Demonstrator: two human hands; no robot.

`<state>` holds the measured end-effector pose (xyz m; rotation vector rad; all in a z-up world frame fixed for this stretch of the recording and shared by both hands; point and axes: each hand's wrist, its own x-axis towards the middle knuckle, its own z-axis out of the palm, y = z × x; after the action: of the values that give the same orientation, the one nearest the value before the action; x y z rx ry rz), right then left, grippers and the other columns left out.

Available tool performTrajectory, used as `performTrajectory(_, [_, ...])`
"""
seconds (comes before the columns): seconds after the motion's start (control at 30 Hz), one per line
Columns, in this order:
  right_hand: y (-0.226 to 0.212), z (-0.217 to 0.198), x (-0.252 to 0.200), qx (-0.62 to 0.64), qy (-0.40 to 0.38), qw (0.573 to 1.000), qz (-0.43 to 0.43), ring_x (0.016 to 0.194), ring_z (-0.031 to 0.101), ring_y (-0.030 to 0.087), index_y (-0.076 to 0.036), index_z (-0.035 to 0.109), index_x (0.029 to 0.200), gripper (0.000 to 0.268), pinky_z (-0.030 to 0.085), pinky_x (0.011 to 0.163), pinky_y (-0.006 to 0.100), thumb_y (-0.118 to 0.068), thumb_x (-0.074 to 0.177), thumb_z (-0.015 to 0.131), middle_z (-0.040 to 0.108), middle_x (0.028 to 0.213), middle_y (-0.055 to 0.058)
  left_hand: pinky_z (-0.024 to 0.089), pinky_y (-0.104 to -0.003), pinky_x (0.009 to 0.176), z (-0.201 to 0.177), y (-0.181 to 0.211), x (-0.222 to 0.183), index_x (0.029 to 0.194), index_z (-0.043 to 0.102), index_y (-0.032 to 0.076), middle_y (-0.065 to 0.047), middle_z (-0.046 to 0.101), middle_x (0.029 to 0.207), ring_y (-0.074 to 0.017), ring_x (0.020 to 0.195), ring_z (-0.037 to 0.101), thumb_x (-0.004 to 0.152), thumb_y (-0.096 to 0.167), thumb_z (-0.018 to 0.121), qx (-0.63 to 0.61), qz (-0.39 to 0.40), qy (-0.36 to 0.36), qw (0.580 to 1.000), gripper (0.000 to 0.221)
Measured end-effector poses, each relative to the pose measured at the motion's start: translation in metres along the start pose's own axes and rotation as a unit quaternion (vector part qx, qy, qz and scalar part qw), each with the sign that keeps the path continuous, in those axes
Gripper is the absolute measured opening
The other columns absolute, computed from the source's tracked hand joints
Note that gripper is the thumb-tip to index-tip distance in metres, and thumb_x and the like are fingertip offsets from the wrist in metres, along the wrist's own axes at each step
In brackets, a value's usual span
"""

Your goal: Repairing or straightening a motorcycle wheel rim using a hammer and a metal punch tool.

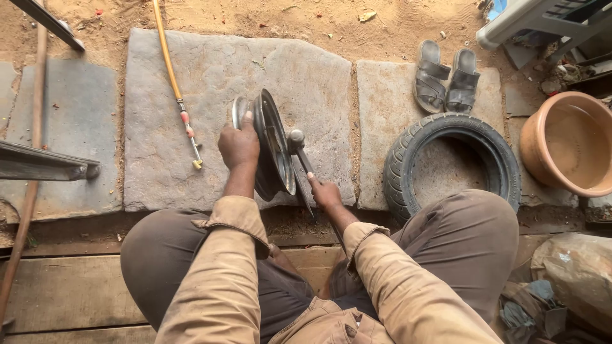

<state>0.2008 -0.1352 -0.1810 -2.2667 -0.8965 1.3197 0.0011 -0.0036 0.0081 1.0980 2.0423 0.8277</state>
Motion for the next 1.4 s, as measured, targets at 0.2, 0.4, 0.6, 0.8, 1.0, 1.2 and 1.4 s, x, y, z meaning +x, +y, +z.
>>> performTrajectory(0.2, [0.005, -0.012, 0.006, -0.002, -0.002, 0.999, -0.047, 0.066, 0.068, 0.028, -0.001, 0.076, 0.106, 0.061, 0.054, 0.061, 0.044, -0.059, 0.091, 0.07, 0.072, 0.078, 0.018, 0.054, -0.053, 0.082, 0.01, -0.022, 0.012, 0.099, 0.073, -0.004, -0.03, 0.072, 0.096, -0.0473, 0.092, 0.069, 0.092, 0.051, 0.07, 0.019, 0.078, 0.065, 0.995, 0.056])
performTrajectory(0.4, [-0.007, -0.036, -0.017, -0.198, 0.027, 0.979, -0.046, 0.108, 0.068, 0.042, -0.008, 0.062, 0.122, 0.054, 0.052, 0.094, 0.053, -0.056, 0.096, 0.061, 0.071, 0.112, 0.022, 0.054, -0.051, 0.086, -0.004, -0.028, 0.009, 0.099, 0.073, -0.006, -0.03, 0.072, 0.096, -0.0461, 0.092, 0.071, 0.092, 0.05, 0.069, -0.018, 0.05, 0.046, 0.998, 0.056])
performTrajectory(0.6, [0.002, -0.026, -0.017, -0.178, 0.07, 0.977, -0.092, 0.111, 0.065, 0.045, -0.009, 0.059, 0.125, 0.048, 0.051, 0.096, 0.053, -0.049, 0.099, 0.059, 0.069, 0.115, 0.025, 0.052, -0.053, 0.084, 0.008, -0.061, 0.026, 0.105, 0.07, -0.011, -0.035, 0.069, 0.096, -0.0511, 0.093, 0.067, 0.095, 0.051, 0.07, -0.024, 0.141, 0.079, 0.987, 0.062])
performTrajectory(0.8, [-0.015, -0.044, -0.025, -0.222, 0.037, 0.973, -0.043, 0.12, 0.062, 0.041, -0.012, 0.064, 0.125, 0.043, 0.048, 0.1, 0.051, -0.045, 0.097, 0.063, 0.068, 0.124, 0.018, 0.051, -0.054, 0.086, -0.003, -0.048, 0.018, 0.102, 0.071, -0.011, -0.036, 0.069, 0.097, -0.0521, 0.094, 0.067, 0.095, 0.05, 0.07, 0.007, 0.133, 0.064, 0.989, 0.062])
performTrajectory(1.0, [-0.025, -0.054, -0.012, -0.324, 0.006, 0.943, -0.082, 0.114, 0.066, 0.04, -0.008, 0.064, 0.124, 0.043, 0.051, 0.097, 0.051, -0.043, 0.1, 0.062, 0.071, 0.118, 0.021, 0.052, -0.052, 0.084, -0.014, -0.034, 0.012, 0.102, 0.071, -0.01, -0.034, 0.07, 0.095, -0.0484, 0.091, 0.07, 0.096, 0.05, 0.071, -0.014, 0.101, 0.037, 0.994, 0.06])
performTrajectory(1.2, [-0.026, -0.067, 0.036, -0.417, 0.019, 0.9, -0.126, 0.107, 0.072, 0.034, -0.014, 0.077, 0.109, 0.026, 0.058, 0.088, 0.048, -0.026, 0.095, 0.059, 0.075, 0.114, 0.015, 0.052, -0.049, 0.077, -0.008, -0.04, 0.017, 0.099, 0.071, -0.01, -0.031, 0.07, 0.088, -0.0439, 0.082, 0.069, 0.098, 0.047, 0.073, -0.007, 0.139, 0.048, 0.989, 0.057])
performTrajectory(1.4, [-0.064, -0.103, 0.004, -0.449, 0.032, 0.881, -0.144, 0.103, 0.072, 0.033, -0.013, 0.075, 0.108, 0.027, 0.056, 0.088, 0.049, -0.031, 0.094, 0.06, 0.075, 0.108, 0.014, 0.053, -0.043, 0.074, -0.015, -0.034, 0.009, 0.096, 0.07, -0.01, -0.024, 0.073, 0.086, -0.0318, 0.077, 0.07, 0.097, 0.043, 0.075, -0.05, 0.113, 0.03, 0.992, 0.053])
